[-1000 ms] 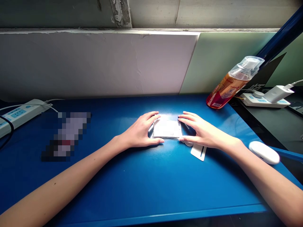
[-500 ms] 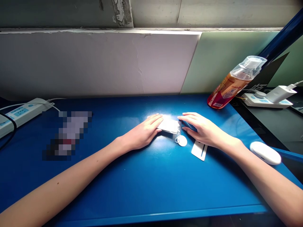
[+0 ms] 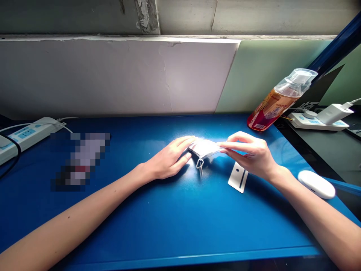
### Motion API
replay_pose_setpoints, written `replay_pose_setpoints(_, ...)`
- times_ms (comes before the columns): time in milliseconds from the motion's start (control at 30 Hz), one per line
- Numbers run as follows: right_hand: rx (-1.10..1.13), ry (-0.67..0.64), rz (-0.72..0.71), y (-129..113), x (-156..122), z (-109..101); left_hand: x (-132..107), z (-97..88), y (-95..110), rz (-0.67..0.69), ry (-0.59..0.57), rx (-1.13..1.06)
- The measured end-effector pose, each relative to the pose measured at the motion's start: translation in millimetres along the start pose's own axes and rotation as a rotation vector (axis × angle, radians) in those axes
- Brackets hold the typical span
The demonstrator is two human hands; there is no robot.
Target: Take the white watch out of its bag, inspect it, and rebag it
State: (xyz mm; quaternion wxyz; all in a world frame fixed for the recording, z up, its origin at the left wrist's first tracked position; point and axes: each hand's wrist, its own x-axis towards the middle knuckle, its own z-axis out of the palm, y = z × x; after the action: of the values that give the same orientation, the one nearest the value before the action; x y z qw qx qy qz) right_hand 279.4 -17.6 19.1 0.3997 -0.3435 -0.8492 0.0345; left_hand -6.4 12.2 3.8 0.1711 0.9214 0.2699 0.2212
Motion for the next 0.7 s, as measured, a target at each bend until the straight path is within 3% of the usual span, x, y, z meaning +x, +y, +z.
replay_pose_setpoints(133, 0.182, 0.068, 0.085, -10.6, 2.8, -2.3, 2.2, -2.9, 6.9, 0.031, 0.243, -0.075)
replay_pose_setpoints(233, 0.255, 0.14, 0.165, -18.8, 3.4, -2.5, 5.0, -6.2, 17.5, 0.128, 0.332, -0.11)
replay_pose_setpoints(400, 0.417, 0.179, 0.391, -28.3, 6.7, 0.0, 6.0, -3.8, 30.6, 0.245, 0.334, -0.069)
replay_pose_setpoints(533, 0.527, 0.198, 0.548, -30.4, 12.6, 2.9, 2.9, 3.8, 30.5, 0.146, 0.332, -0.03)
replay_pose_setpoints(700, 0.576, 0.064, 0.676, -24.8, 15.0, 8.6, 1.1, 7.1, 28.0, 0.057, 0.245, -0.032)
